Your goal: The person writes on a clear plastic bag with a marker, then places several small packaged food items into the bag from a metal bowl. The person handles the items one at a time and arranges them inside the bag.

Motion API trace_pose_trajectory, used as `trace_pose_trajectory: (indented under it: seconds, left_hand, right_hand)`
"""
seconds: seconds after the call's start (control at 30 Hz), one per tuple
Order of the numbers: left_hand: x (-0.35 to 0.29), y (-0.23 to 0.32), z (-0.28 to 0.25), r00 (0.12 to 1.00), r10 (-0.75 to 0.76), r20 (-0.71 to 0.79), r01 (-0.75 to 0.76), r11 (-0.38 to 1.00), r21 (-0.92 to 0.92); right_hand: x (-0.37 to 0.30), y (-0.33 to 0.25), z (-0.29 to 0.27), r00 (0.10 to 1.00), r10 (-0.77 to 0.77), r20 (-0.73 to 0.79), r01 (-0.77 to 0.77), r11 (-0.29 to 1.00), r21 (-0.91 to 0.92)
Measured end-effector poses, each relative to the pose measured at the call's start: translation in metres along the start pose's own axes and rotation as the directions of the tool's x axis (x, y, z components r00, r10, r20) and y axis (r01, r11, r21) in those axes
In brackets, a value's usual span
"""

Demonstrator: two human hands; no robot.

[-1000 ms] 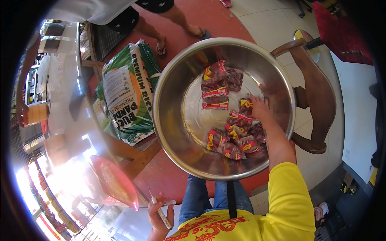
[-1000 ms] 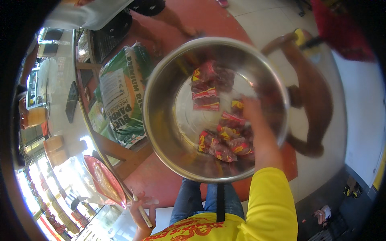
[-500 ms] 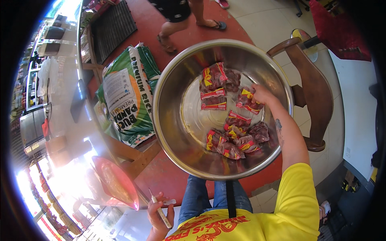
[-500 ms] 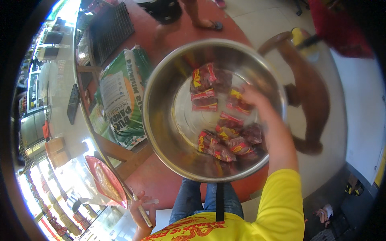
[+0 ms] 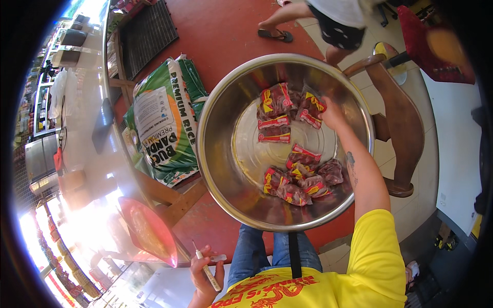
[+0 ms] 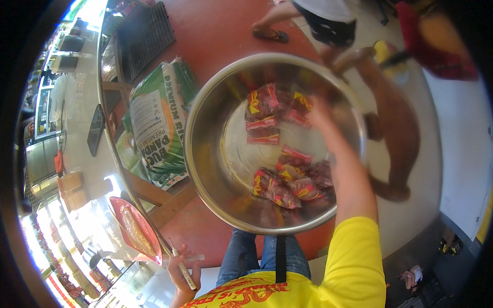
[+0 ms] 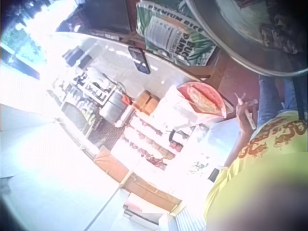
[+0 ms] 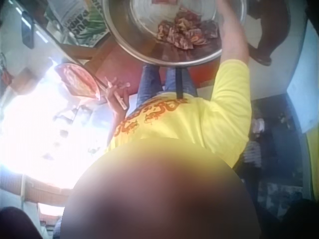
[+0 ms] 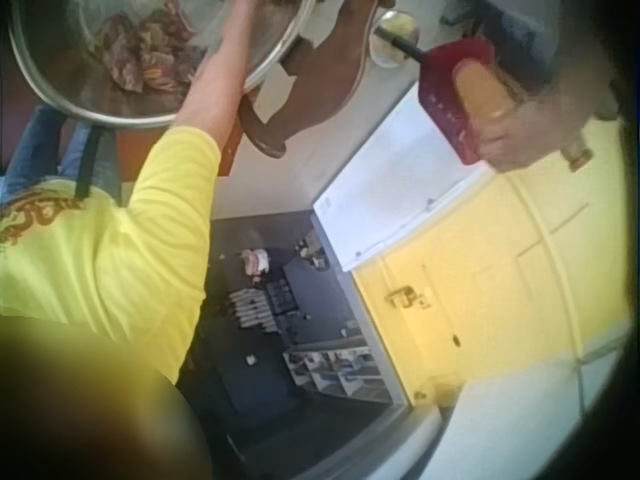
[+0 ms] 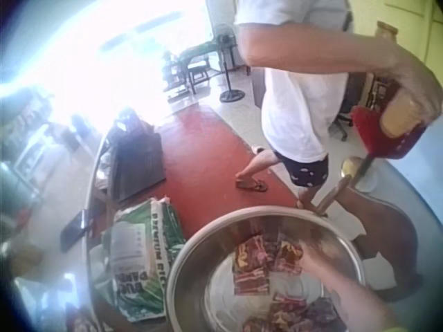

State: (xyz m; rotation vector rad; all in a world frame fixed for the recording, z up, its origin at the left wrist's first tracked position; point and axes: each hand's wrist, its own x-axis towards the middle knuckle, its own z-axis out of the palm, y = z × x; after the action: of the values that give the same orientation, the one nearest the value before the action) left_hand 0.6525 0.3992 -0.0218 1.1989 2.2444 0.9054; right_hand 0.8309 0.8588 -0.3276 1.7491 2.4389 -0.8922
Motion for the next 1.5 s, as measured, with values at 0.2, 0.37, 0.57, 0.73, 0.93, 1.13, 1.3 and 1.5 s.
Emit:
trace_pose_trajectory:
  seconds: [0.2,0.37,0.57,0.73,0.93,1.13,1.3,1.5]
  left_hand:
    - [0.002,0.000,0.001,1.000,0.016,-0.007,-0.016,1.000,-0.008]
    - [0.002,0.001,0.000,1.000,0.003,-0.015,-0.003,1.000,-0.008]
    - [0.002,0.001,0.001,1.000,-0.007,-0.023,0.008,1.000,0.008]
    - [0.003,0.000,-0.001,1.000,0.000,-0.006,0.000,1.000,0.016]
    - [0.006,-0.002,-0.005,0.998,0.067,0.017,-0.068,0.997,0.033]
    - [0.009,-0.002,-0.005,0.997,0.081,0.020,-0.082,0.996,0.022]
    - [0.008,-0.003,-0.002,0.999,0.054,0.008,-0.054,0.999,-0.002]
    - [0.006,-0.004,0.000,0.999,0.028,-0.015,-0.028,1.000,-0.009]
  right_hand:
    - [-0.035,0.048,0.041,0.951,0.106,0.291,-0.123,0.991,0.044]
    - [-0.083,0.055,0.089,0.930,0.085,0.359,-0.111,0.992,0.053]
    - [-0.135,0.010,0.099,0.912,0.158,0.379,-0.105,0.982,-0.155]
    - [-0.137,0.002,0.091,0.919,0.016,0.393,0.113,0.946,-0.302]
    - [-0.132,0.020,0.061,0.899,-0.002,0.438,-0.035,0.996,0.077]
    - [-0.076,0.011,0.003,0.916,-0.035,0.399,-0.144,0.901,0.409]
    - [-0.019,0.010,-0.003,0.999,-0.036,0.018,0.030,0.966,0.258]
    - [-0.031,0.014,0.021,0.958,0.015,-0.287,0.024,0.991,0.131]
